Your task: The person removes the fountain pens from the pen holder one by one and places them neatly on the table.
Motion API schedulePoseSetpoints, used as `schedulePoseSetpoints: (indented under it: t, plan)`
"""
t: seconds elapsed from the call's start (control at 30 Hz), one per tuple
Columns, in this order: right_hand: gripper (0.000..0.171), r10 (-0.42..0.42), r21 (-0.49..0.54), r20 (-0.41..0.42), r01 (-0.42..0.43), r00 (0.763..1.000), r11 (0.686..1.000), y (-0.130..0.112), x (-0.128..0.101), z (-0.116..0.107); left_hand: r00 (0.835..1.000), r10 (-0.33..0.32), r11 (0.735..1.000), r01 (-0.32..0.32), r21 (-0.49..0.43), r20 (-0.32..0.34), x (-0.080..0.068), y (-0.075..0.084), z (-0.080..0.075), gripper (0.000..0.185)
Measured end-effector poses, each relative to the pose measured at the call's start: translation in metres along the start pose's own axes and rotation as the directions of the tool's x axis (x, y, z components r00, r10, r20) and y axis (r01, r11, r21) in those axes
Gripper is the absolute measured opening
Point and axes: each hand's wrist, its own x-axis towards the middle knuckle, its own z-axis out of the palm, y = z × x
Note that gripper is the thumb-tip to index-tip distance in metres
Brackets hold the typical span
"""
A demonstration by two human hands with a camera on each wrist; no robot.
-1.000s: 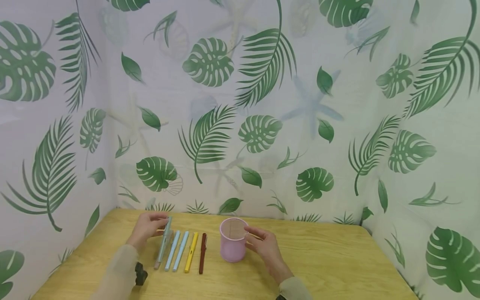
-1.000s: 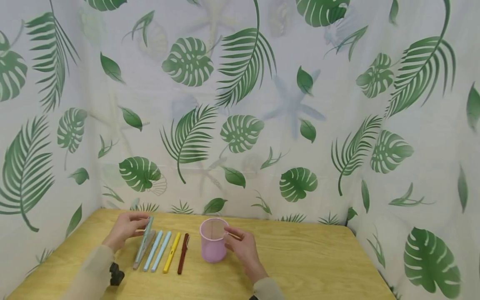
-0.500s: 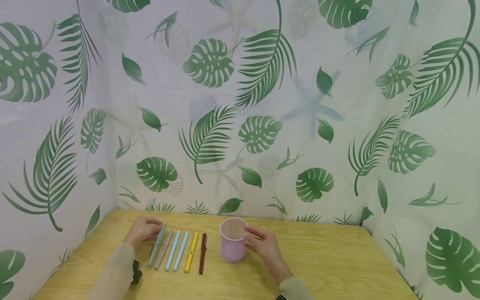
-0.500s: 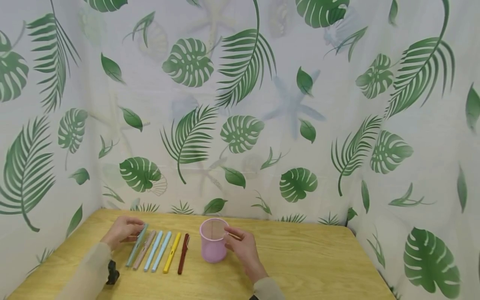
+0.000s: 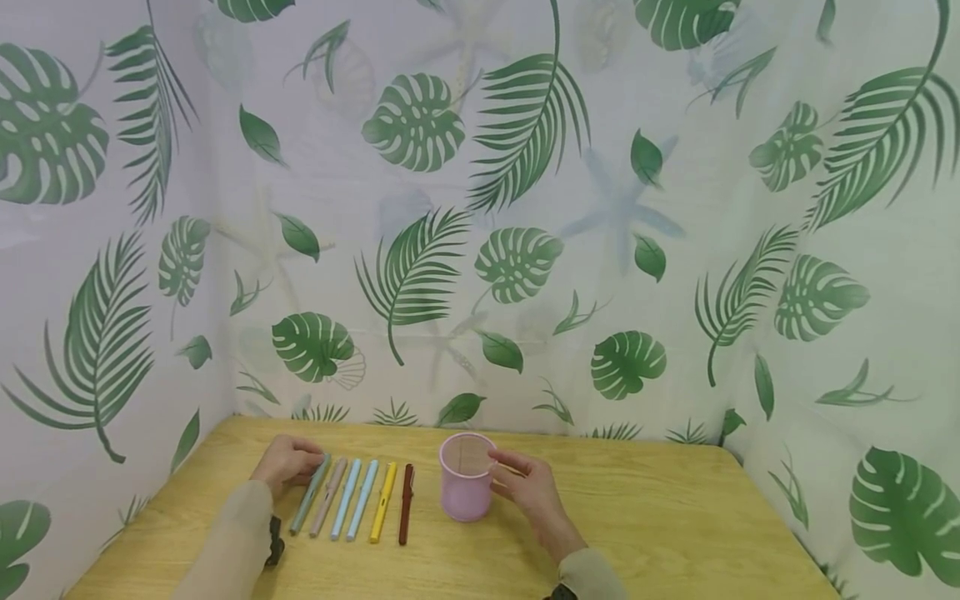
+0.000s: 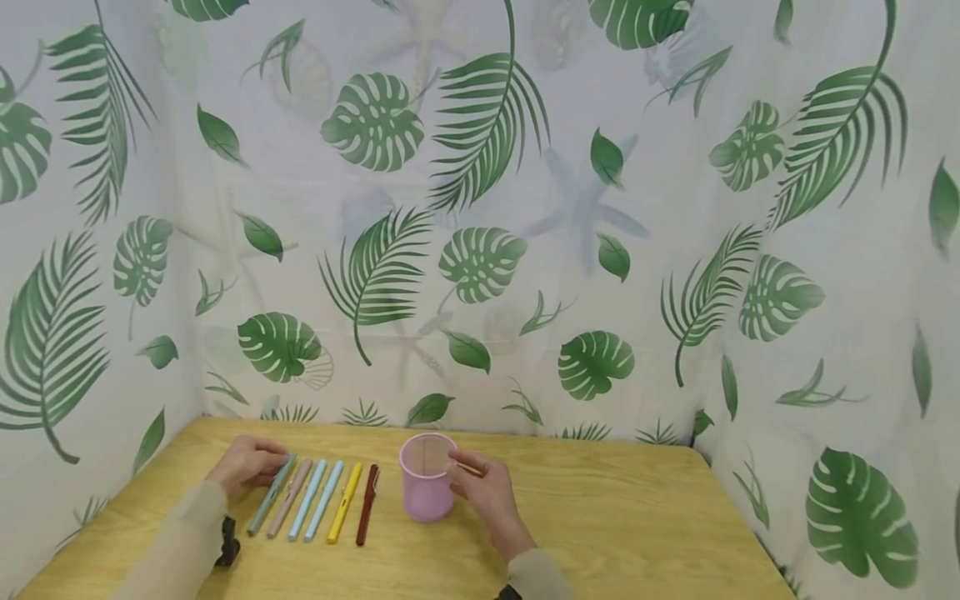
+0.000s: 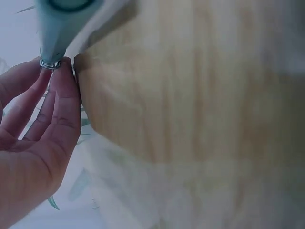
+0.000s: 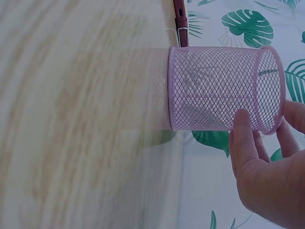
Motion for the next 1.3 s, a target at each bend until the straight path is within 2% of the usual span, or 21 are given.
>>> schedulePoseSetpoints:
  t: [0.17, 0.47, 0.7, 0.97, 1.3]
  plan:
    - [0.036, 0.002, 0.0, 0.01, -0.002, 1.0, 1.0, -0.0008, 0.001, -0.0004, 1.0, -0.006, 1.0, 0.007, 0.017, -0.029, 0.0019, 0.0012, 0.0013, 0.022]
    - [0.035, 0.002, 0.006, 0.0, -0.002, 1.0, 1.0, -0.0023, 0.0039, -0.0002, 0.998, -0.011, 0.993, 0.019, 0.113, -0.068, 0.0048, 0.0079, 0.0044, 0.015]
    - [0.036, 0.0, 0.001, -0.004, 0.0, 1.0, 1.0, -0.003, 0.0026, 0.0004, 0.997, -0.042, 0.992, 0.05, 0.117, -0.067, 0.0077, 0.0092, 0.0032, 0.017]
    - [0.036, 0.007, 0.006, -0.011, -0.007, 1.0, 1.0, -0.0015, 0.0033, -0.0001, 0.998, -0.019, 0.991, 0.028, 0.132, -0.067, 0.007, 0.0033, -0.0002, 0.022]
    - [0.037, -0.003, 0.001, -0.007, 0.003, 1.0, 1.0, -0.0003, 0.001, -0.0005, 0.997, -0.042, 0.992, 0.05, 0.12, -0.071, 0.0014, 0.004, -0.0014, 0.019]
